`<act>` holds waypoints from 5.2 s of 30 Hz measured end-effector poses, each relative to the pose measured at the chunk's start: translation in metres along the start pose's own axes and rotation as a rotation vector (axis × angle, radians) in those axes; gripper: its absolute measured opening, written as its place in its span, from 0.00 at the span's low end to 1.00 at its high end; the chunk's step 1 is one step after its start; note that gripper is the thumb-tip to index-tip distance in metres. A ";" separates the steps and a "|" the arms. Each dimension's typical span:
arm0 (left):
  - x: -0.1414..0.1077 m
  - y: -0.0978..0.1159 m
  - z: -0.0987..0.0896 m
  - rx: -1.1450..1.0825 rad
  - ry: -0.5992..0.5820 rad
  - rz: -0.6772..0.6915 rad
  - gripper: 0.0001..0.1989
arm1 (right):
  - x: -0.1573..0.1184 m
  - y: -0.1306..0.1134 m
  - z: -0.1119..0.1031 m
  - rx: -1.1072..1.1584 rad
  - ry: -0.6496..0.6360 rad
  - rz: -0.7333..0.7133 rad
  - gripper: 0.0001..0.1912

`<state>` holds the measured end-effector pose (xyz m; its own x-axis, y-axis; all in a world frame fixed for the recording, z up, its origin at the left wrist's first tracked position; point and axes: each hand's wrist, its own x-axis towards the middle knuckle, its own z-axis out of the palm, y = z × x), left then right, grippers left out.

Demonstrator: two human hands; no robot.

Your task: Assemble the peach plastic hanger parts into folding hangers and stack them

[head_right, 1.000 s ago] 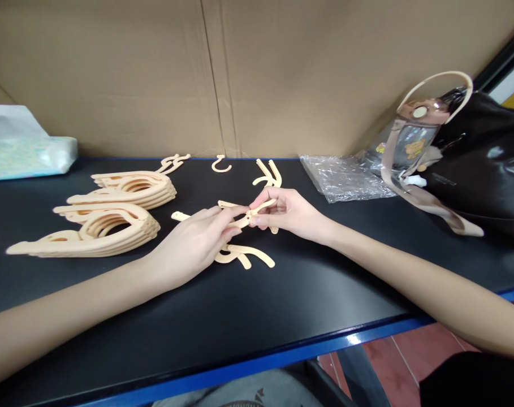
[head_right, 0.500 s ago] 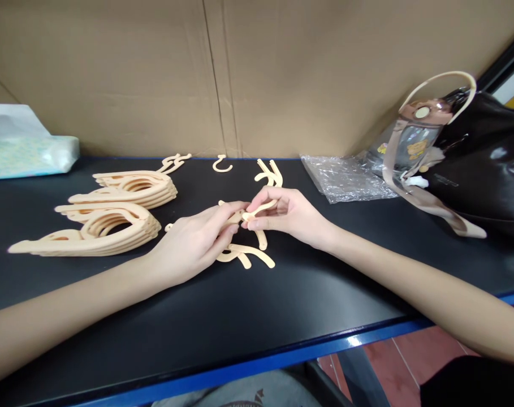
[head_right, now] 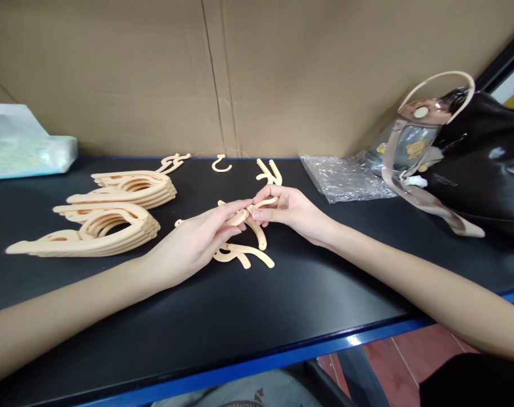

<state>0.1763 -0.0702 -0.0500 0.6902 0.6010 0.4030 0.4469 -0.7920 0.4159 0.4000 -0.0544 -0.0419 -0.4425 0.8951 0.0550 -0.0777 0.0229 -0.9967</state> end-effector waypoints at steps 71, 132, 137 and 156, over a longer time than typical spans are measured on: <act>0.007 -0.010 0.005 -0.009 0.152 -0.002 0.08 | 0.000 -0.001 -0.006 -0.362 -0.164 -0.054 0.05; 0.001 0.001 -0.013 -0.014 0.219 -0.362 0.10 | -0.011 0.004 0.003 -1.041 -0.109 -0.571 0.08; 0.002 0.002 -0.020 -0.110 0.225 -0.461 0.10 | -0.010 0.006 0.015 -1.318 -0.313 -0.675 0.18; 0.011 0.015 -0.021 -0.847 0.100 -0.917 0.10 | -0.013 0.006 0.020 -1.346 -0.099 -0.673 0.11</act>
<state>0.1789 -0.0730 -0.0218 0.2557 0.9290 -0.2675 0.2074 0.2175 0.9538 0.3875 -0.0751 -0.0469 -0.7196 0.5199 0.4603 0.5447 0.8338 -0.0902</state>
